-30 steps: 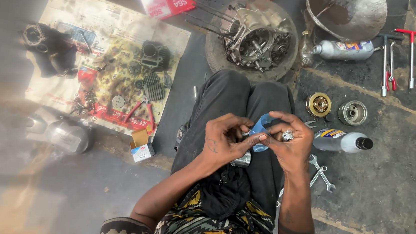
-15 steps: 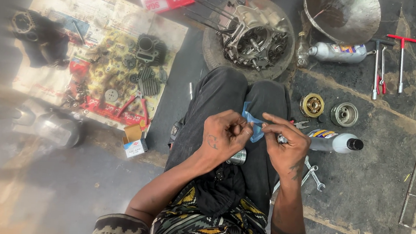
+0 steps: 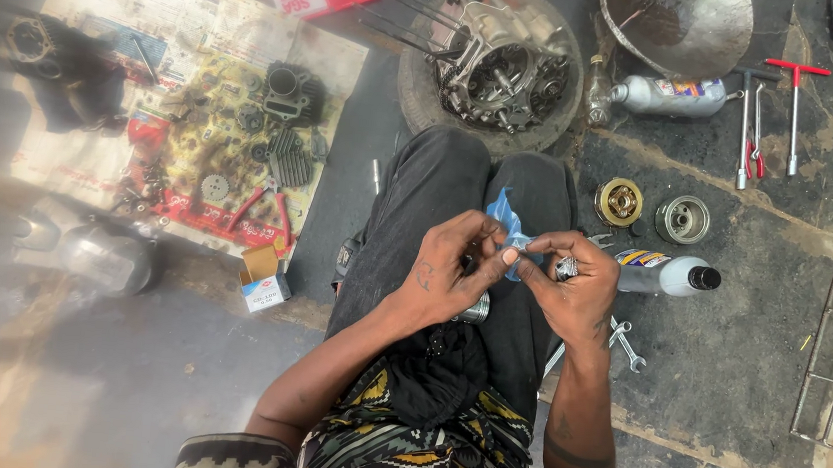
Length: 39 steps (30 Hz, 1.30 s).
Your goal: Inspecting and cleaning a motorcycle piston and piston rings while seated in a workshop area.
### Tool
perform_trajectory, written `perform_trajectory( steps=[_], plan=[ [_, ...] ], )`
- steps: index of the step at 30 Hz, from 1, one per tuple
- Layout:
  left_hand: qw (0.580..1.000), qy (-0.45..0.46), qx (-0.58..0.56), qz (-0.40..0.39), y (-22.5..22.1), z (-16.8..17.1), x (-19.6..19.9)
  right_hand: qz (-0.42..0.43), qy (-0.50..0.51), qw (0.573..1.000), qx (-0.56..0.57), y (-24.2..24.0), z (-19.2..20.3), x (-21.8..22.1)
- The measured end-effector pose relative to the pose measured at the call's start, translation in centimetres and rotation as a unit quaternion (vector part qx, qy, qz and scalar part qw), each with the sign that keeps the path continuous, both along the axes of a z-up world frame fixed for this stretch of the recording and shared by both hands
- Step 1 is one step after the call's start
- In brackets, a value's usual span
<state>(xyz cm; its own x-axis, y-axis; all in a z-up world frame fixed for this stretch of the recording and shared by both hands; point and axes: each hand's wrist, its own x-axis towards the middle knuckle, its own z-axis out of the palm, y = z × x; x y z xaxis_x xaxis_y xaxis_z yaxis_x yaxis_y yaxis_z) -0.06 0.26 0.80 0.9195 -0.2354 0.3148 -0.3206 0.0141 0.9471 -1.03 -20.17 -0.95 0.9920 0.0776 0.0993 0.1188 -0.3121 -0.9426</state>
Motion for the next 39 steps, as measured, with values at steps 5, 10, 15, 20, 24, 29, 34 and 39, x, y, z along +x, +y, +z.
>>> perform_trajectory(
  steps=[5, 10, 15, 20, 24, 29, 34, 39],
  plan=[
    [0.996, 0.021, 0.018, 0.083, -0.7, -0.4, -0.4, -0.027, -0.030, 0.999, 0.036, 1.6, 1.3, -0.3],
    [0.994, 0.060, 0.018, 0.094, -0.9, -2.8, -0.6, -0.044, -0.038, 0.997, -0.043, 2.4, 2.3, 0.2],
    [0.994, 0.042, 0.026, 0.095, -0.9, -0.1, -0.4, 0.015, -0.113, 0.983, -0.141, 2.4, 2.5, 0.3],
    [0.990, 0.102, 0.048, 0.087, -0.8, -0.8, -0.2, -0.002, -0.088, 0.982, -0.164, 3.1, 2.8, 0.1],
    [0.993, 0.095, 0.019, 0.061, -0.8, -2.5, -0.2, -0.021, -0.120, 0.976, -0.182, 3.2, 2.4, 0.4],
    [0.995, 0.011, 0.088, 0.035, 0.1, -1.9, -0.1, 0.005, -0.118, 0.979, -0.169, 2.9, 1.9, 0.3],
    [0.991, -0.081, 0.104, 0.029, 0.0, -3.6, -0.3, -0.011, -0.136, 0.975, -0.176, 3.7, 1.8, -0.1],
    [0.994, -0.066, 0.089, 0.019, -0.3, -4.7, -0.8, -0.044, -0.167, 0.968, -0.183, 4.7, 0.7, 0.3]
  ],
)
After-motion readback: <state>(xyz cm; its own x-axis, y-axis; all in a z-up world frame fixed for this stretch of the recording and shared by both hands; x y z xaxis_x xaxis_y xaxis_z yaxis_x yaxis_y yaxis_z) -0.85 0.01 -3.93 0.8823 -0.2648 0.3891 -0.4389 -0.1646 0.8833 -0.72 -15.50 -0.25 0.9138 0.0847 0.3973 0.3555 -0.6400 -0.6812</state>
